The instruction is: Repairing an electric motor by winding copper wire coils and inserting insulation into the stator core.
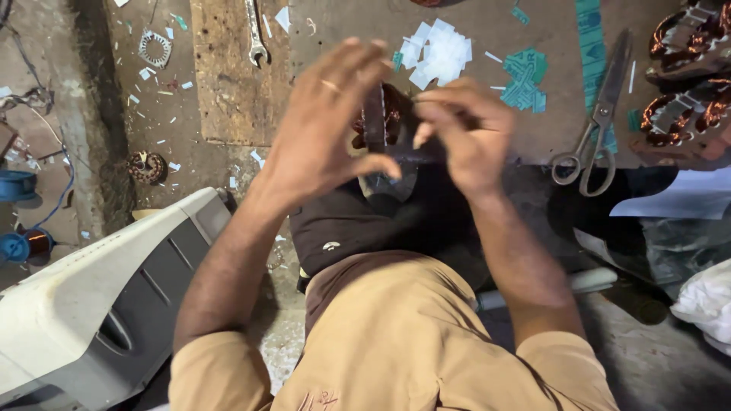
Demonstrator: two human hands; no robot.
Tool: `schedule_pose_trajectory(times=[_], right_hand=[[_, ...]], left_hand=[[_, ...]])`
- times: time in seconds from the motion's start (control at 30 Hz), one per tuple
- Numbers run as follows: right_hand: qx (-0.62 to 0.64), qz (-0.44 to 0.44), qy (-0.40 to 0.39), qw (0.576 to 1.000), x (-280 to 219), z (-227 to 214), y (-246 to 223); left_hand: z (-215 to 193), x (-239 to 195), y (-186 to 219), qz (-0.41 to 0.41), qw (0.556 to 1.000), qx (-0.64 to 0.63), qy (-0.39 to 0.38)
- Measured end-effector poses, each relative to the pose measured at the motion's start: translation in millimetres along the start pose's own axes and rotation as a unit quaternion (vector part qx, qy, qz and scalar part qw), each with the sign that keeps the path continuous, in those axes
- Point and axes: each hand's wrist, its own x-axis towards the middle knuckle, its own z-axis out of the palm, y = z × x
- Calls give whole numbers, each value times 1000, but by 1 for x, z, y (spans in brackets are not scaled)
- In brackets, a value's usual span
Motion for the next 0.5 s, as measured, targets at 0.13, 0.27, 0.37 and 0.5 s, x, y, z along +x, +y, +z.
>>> schedule_pose_trajectory(times=[0.13,0.27,0.37,0.5], right_hand=[[126,-68,105,984,0,-13,-3],[57,31,132,989,-18,-17,20],[-18,104,120,987,-35,-13,52],[-161,74,65,982,-31,6,37]], left_hand=[[14,0,-12,45,989,73,-117],[8,4,-30,13,995,95,-34],[25,-10,-47,-90,995,25,44],[64,-23,-58,-270,905,-245,219]])
